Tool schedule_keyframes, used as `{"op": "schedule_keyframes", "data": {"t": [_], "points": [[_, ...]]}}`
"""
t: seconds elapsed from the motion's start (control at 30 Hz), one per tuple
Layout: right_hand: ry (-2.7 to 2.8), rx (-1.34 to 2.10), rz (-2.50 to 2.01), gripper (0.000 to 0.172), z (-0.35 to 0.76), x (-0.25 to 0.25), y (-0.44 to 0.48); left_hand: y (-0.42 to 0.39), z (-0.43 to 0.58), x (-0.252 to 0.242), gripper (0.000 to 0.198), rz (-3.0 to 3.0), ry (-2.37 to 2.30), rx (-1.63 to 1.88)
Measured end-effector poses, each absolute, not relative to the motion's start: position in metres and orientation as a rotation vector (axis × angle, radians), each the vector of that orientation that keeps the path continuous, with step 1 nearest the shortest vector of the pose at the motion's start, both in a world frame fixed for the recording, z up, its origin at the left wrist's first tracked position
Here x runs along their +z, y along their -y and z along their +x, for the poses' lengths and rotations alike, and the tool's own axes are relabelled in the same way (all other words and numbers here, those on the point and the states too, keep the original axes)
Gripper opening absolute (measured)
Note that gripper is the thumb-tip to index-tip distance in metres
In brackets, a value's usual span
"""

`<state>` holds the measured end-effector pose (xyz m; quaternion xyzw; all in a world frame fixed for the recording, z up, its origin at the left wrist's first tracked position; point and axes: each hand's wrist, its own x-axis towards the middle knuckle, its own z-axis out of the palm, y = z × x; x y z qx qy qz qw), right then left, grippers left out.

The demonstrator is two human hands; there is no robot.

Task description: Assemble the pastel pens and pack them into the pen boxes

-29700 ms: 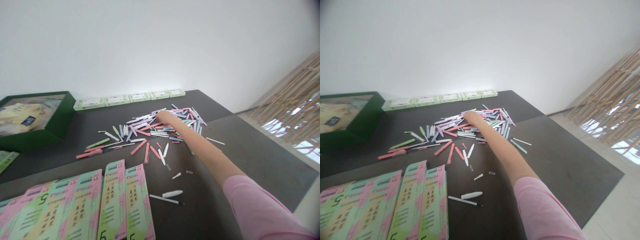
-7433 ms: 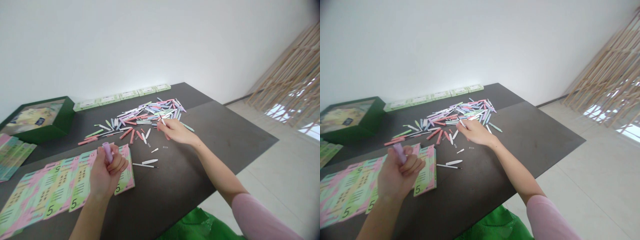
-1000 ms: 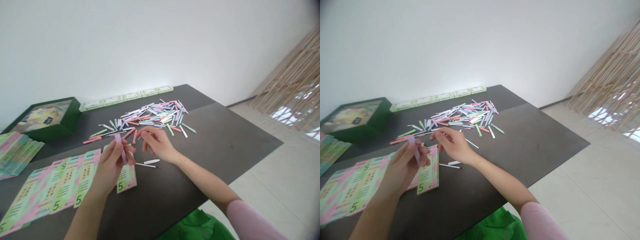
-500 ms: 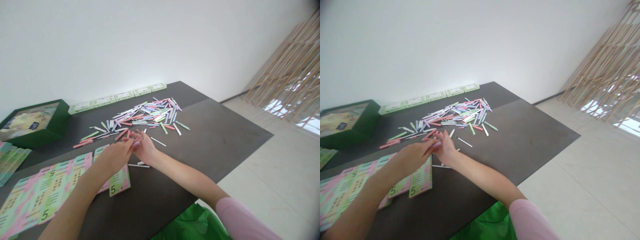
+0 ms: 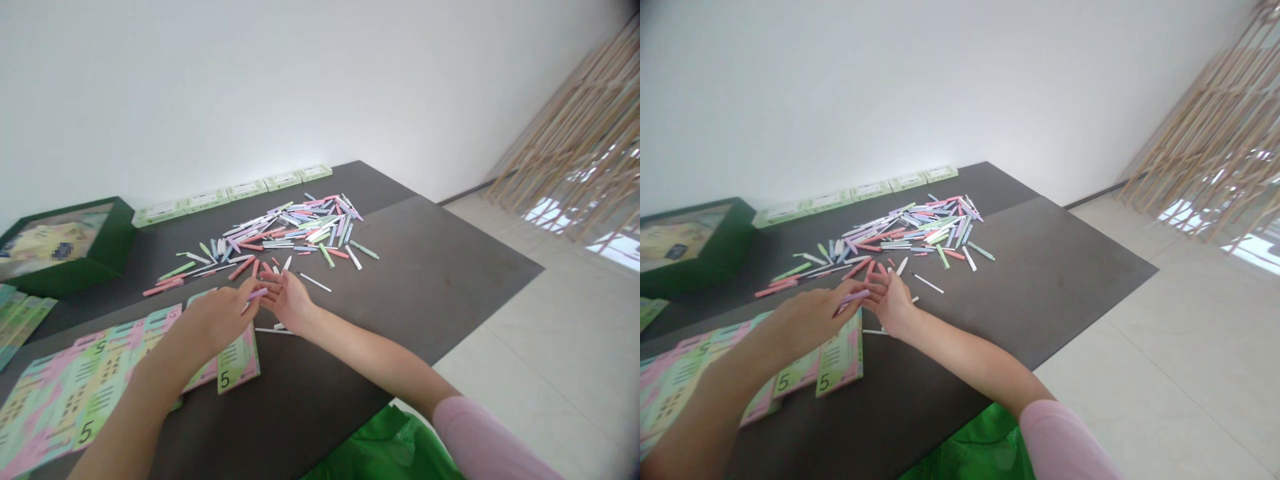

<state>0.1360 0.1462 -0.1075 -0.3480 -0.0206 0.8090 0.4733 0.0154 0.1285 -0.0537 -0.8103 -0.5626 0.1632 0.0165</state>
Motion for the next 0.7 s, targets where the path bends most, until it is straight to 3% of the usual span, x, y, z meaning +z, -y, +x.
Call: {"op": "schedule_keyframes", "data": {"t": [0.33, 0.7], "points": [[0.136, 2.132, -0.826, 0.04, 0.128, -0.108, -0.136, -0.118, 0.02, -0.044, 0.047, -2.556, 1.54, 0.693], [0.263, 2.124, -0.802, 0.046, 0.128, -0.101, -0.126, -0.116, 0.006, -0.052, 0.046, -2.556, 1.531, 0.56]]}}
